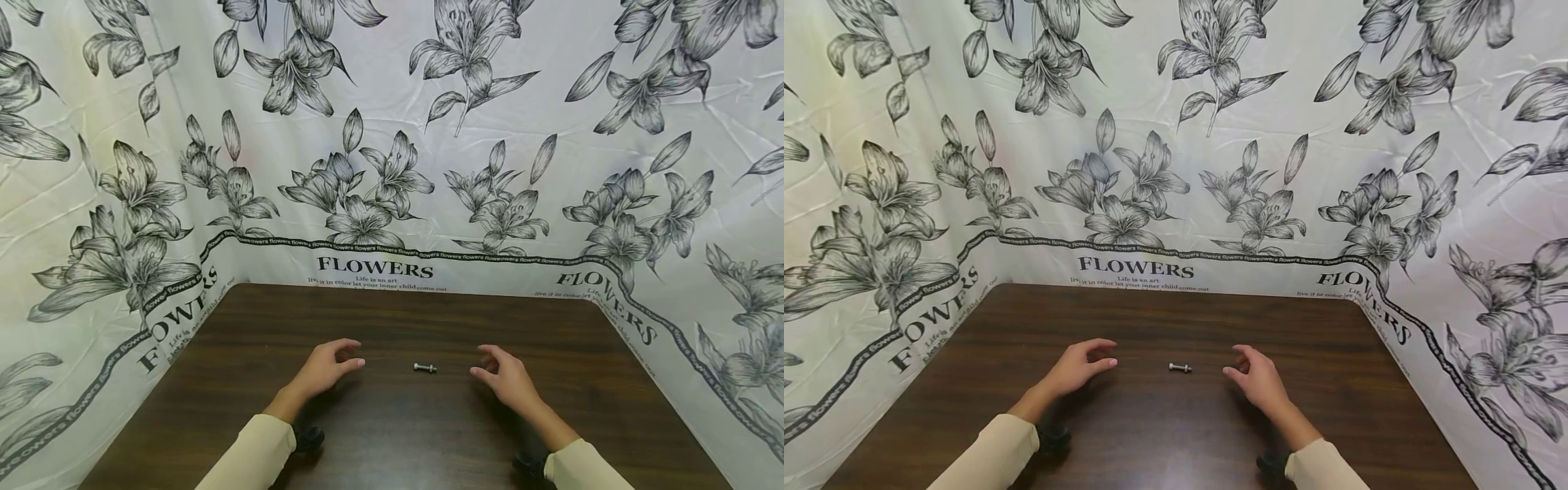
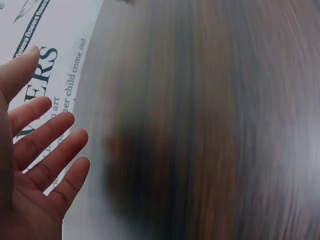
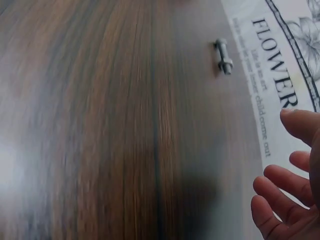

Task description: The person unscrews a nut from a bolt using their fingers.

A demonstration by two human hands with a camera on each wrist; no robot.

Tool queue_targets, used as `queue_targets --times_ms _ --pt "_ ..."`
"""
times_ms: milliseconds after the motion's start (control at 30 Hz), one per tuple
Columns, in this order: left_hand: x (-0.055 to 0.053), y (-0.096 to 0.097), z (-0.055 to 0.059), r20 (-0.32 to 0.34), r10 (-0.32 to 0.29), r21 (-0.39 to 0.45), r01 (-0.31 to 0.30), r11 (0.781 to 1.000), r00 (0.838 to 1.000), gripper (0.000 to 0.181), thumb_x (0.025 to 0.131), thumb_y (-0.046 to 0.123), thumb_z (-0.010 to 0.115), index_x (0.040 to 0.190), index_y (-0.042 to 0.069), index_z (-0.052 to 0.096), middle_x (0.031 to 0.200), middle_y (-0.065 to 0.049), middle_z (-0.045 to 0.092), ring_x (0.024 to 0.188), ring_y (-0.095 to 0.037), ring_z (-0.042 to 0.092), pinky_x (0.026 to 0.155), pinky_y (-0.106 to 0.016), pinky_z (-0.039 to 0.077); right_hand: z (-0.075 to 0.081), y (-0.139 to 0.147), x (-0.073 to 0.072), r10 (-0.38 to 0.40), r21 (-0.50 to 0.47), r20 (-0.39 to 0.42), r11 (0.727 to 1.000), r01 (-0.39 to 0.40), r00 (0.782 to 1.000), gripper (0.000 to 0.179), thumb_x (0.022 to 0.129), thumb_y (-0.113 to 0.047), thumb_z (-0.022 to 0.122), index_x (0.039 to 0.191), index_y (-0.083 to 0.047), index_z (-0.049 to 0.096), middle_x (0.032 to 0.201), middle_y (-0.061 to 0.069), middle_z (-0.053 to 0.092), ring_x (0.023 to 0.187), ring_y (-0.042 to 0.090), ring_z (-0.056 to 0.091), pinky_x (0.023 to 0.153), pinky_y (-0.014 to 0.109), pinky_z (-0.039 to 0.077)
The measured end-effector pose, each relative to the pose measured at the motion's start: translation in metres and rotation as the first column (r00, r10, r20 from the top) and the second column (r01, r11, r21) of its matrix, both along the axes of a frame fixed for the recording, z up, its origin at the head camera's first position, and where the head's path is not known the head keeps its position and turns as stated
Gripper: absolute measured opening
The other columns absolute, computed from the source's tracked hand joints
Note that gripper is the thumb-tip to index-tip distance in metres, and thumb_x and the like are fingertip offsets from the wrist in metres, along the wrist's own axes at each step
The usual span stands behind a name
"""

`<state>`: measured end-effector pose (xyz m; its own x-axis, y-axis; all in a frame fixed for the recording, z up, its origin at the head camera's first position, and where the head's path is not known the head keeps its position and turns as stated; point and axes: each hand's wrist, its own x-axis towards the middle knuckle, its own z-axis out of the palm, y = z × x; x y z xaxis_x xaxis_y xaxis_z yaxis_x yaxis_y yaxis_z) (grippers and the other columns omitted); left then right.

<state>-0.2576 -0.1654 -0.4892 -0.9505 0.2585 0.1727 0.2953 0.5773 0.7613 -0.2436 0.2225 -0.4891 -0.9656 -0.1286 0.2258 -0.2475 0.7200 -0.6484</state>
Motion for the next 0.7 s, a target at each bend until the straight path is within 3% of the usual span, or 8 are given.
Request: queue_targets --times_ms 200,433,700 --pt "-0.003 0.017 -0.005 0.017 -0.003 0.031 0.002 1.000 1.000 0.041 0.088 0.033 0.073 0.121 0.008 0.066 0.110 -0.006 0.068 0.091 -0.018 0.062 0.075 -0.038 0.051 -0.003 -0.015 -0.003 -0.009 -0.046 0.014 0.999 0.010 1.000 0.046 0.083 -0.021 0.078 0.123 -0.005 0.062 0.089 -0.003 0.065 0.078 0.013 0.060 0.065 0.033 0.048" --pt "-0.003 0.037 -0.001 0.036 -0.042 0.081 0.039 0.996 0.998 0.037 0.089 0.028 0.072 0.117 0.004 0.067 0.103 -0.006 0.068 0.088 -0.019 0.062 0.073 -0.035 0.051 -0.009 -0.029 -0.007 -0.004 -0.089 0.039 0.996 0.008 0.999 0.042 0.083 -0.021 0.078 0.120 -0.006 0.064 0.086 -0.005 0.062 0.077 0.012 0.060 0.066 0.032 0.048" --pt "-0.004 0.062 -0.004 0.020 -0.080 0.083 0.079 0.993 0.997 0.029 0.088 0.018 0.073 0.111 0.001 0.068 0.091 0.000 0.066 0.078 -0.016 0.061 0.064 -0.029 0.050 -0.018 -0.045 -0.007 0.030 -0.107 0.001 0.994 -0.030 1.000 0.034 0.082 -0.018 0.079 0.111 -0.006 0.067 0.082 -0.006 0.062 0.072 0.011 0.059 0.062 0.030 0.048"
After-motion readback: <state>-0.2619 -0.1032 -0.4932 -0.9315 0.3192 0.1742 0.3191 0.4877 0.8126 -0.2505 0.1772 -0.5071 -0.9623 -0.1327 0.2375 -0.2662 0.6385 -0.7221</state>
